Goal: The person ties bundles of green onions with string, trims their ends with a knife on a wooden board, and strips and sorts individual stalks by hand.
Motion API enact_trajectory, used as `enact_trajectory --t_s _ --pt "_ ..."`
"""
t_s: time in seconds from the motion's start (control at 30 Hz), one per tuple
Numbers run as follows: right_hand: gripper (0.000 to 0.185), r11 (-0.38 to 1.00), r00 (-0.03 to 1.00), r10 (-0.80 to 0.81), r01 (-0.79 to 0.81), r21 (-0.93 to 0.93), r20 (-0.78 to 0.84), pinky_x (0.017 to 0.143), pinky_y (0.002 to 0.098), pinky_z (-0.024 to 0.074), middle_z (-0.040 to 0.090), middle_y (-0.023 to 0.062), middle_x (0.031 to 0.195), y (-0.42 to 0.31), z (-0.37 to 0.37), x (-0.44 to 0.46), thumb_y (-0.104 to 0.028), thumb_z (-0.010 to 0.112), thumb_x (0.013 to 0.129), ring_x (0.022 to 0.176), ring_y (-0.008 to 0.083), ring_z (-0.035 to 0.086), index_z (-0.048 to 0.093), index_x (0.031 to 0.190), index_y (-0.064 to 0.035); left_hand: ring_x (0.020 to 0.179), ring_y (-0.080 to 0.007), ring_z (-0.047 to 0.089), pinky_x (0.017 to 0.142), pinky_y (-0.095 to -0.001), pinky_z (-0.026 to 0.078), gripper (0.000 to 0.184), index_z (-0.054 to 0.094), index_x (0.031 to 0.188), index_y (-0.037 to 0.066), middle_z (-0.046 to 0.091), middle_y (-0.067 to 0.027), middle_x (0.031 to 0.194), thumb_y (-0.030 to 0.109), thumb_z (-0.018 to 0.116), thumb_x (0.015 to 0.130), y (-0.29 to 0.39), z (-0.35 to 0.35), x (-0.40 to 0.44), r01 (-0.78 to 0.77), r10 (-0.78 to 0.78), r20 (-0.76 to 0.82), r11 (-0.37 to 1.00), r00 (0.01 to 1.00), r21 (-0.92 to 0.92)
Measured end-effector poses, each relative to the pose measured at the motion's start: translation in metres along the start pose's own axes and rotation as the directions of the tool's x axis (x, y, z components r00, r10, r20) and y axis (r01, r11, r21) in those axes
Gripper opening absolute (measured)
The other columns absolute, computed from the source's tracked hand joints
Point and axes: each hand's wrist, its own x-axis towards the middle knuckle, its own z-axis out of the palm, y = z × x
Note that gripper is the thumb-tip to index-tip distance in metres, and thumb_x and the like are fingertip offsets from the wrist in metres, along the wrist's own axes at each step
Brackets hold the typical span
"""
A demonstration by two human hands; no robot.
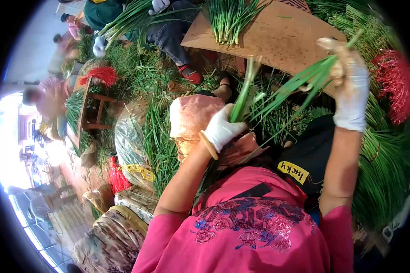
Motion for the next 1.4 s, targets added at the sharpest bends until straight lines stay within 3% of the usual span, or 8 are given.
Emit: enact_trajectory --t_s 0.27,0.4,0.7,0.83,0.97,1.2,1.23,1.4 --pt "0.016 0.947 0.934 0.309 -0.286 -0.145 0.181 0.041 0.0162 0.0345 0.062 0.0034 0.062 0.004 0.002 -0.01 -0.015 0.067 0.082 0.044 0.004 0.048 0.068 0.088 -0.0002 0.076 -0.0108 0.059 0.066 -0.0239 0.049 0.029 0.06 0.101 -0.001 0.063 -0.0064 0.091 0.007 0.066 0.074 0.063 -0.02 -0.007 -0.272 0.109 -0.35 0.846 0.93 -0.459" --pt "0.018 0.93 0.904 0.367 -0.355 -0.092 0.219 0.041 0.0182 0.041 0.06 0.0064 0.059 0.02 0.024 -0.026 -0.015 0.068 0.082 0.045 0.008 0.054 0.067 0.089 0.0015 0.089 -0.0148 0.06 0.08 -0.0282 0.048 0.049 0.052 0.115 0.002 0.062 -0.0061 0.101 0.005 0.073 0.071 0.081 0.008 -0.013 -0.107 0.116 -0.008 0.876 0.993 -0.47" --pt "0.016 0.895 0.875 0.443 -0.444 -0.041 0.196 0.043 0.021 0.044 0.062 0.0079 0.063 0.027 0.036 -0.046 -0.012 0.067 0.083 0.048 0.0099 0.056 0.062 0.083 0.0022 0.087 -0.0104 0.056 0.079 -0.0248 0.047 0.046 0.05 0.114 0.004 0.059 -0.0028 0.098 -0.001 0.069 0.073 0.073 0.037 -0.013 -0.088 0.08 -0.036 0.882 0.996 -0.464" --pt "0.01 0.926 0.918 0.325 -0.358 0.121 0.226 0.043 0.021 0.0413 0.064 0.0068 0.072 0.035 0.038 -0.066 -0.009 0.063 0.085 0.049 0.0067 0.051 0.061 0.083 0.0009 0.069 -0.0074 0.055 0.06 -0.0192 0.044 0.033 0.056 0.104 0.004 0.059 -0.0003 0.082 0.001 0.067 0.074 0.064 0.031 -0.003 -0.069 0.041 -0.06 0.812 0.997 -0.58" --pt "0.024 0.966 0.9 -0.258 0.242 0.09 0.351 0.057 0.0308 0.0558 0.056 0.0073 0.068 0.028 0.027 -0.091 0.005 0.07 0.074 0.057 0.0109 0.056 0.048 0.065 0.0017 0.062 -0.0094 0.055 0.052 -0.0208 0.044 0.029 0.058 0.101 0.005 0.061 -0.0026 0.082 0.0 0.066 0.074 0.023 0.004 0.022 -0.048 -0.038 -0.111 0.732 0.993 -0.679" --pt "0.015 0.942 0.9 0.293 -0.329 0.061 0.324 0.057 0.02 0.0433 0.063 0.0082 0.102 0.046 0.027 -0.055 -0.009 0.05 0.093 0.069 0.0078 0.054 0.057 0.104 -0.001 0.067 -0.0085 0.053 0.063 -0.0222 0.046 0.033 0.058 0.111 0.004 0.063 -0.0025 0.087 0.01 0.069 0.08 0.065 0.021 -0.004 0.011 0.006 0.026 0.791 1.0 -0.612" --pt "0.016 0.942 0.937 0.155 -0.236 0.24 0.313 0.057 0.0187 0.0419 0.063 0.0072 0.105 0.061 0.037 -0.055 -0.008 0.052 0.092 0.07 0.0057 0.053 0.057 0.106 -0.0017 0.067 -0.0084 0.053 0.064 -0.0225 0.046 0.033 0.058 0.111 0.003 0.062 -0.0022 0.087 0.01 0.069 0.08 0.064 0.023 -0.005 0.017 0.013 0.044 0.792 0.999 -0.611" --pt "0.03 0.868 0.911 0.312 -0.388 0.308 0.269 0.059 0.0188 0.0433 0.061 0.0019 0.084 0.072 0.063 -0.064 -0.004 0.066 0.082 0.068 0.0056 0.055 0.056 0.11 -0.0008 0.072 -0.0122 0.06 0.065 -0.0241 0.049 0.034 0.056 0.11 0.002 0.062 -0.0036 0.088 0.011 0.069 0.08 0.059 0.034 -0.011 0.115 -0.034 0.151 0.818 0.988 -0.564"
